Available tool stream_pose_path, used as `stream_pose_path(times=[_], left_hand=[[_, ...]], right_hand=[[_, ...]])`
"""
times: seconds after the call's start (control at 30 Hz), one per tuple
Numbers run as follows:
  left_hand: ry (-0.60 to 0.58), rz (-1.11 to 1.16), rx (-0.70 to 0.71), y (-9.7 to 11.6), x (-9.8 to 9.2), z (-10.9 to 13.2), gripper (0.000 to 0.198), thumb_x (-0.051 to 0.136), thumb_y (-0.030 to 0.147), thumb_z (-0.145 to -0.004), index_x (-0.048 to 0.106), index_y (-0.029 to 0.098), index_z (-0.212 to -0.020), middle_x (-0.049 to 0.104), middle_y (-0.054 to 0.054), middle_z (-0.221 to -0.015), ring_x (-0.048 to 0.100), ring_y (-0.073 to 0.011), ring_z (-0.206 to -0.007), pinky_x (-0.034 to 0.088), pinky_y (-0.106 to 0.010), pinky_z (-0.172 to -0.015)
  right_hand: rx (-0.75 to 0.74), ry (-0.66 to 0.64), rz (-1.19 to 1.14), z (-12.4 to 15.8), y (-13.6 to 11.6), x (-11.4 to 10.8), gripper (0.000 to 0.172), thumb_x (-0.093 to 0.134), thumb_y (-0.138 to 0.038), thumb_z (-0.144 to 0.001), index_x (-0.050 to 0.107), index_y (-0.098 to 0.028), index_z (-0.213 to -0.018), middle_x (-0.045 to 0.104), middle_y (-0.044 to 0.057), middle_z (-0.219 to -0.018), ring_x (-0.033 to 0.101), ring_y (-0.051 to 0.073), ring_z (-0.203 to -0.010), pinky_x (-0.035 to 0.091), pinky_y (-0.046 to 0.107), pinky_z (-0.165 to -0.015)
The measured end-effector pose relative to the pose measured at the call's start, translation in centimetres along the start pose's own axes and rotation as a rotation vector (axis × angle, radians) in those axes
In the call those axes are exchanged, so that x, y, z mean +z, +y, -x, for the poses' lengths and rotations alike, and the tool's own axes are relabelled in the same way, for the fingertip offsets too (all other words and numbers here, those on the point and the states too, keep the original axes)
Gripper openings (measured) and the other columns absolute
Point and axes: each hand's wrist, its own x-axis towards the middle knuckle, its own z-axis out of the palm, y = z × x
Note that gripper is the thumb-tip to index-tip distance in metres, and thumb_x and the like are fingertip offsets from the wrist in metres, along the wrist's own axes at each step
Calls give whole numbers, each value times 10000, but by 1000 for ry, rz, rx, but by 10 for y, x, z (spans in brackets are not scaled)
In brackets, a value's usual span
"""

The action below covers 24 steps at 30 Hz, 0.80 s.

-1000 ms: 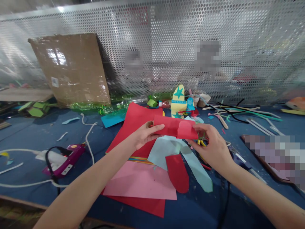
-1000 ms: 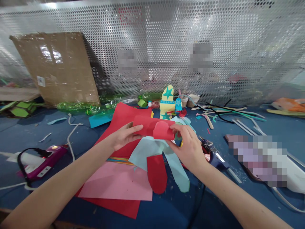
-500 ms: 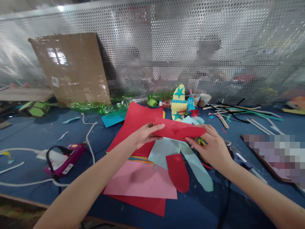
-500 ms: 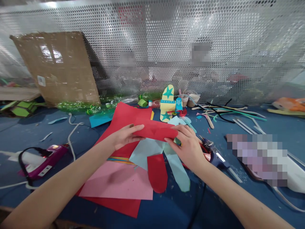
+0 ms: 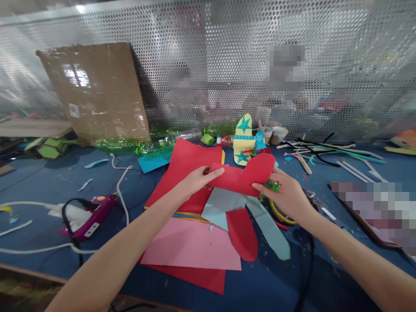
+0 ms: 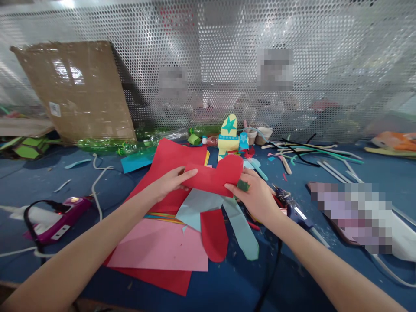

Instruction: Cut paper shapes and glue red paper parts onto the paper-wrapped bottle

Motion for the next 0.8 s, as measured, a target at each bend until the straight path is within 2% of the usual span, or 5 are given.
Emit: stream_pose_path(times=[0.2,0.5,0.8], left_hand=[[4,47,-7,-3,0,-3,398,766,485,-652,675,186,-898,695,-87,-1028,620,-274,-983,501,-298,-712],[20,46,-10,-2,2,-4,367,762,487,-649,687,206,-873,703,-80,-1018,621,-284,-1010,506,-294,-698],[-2,46,-26,-3,1,-4,378,749,494,-674,675,202,-903,692,-77,-1041,620,-265,-1028,517,-277,-709]], right_hand=[[64,-28,-41,-9,-2,0,182,632,-391,-780,692,-230,-720,686,81,-982,652,289,-930,513,395,-770],[152,-107,-113,-17,2,-2,157,651,-374,-757,717,-234,-786,706,69,-1030,658,275,-959,517,392,-799],[180,-138,-165,-18,4,-1,200,609,-384,-775,698,-207,-800,674,117,-1110,630,288,-1027,481,437,-879]])
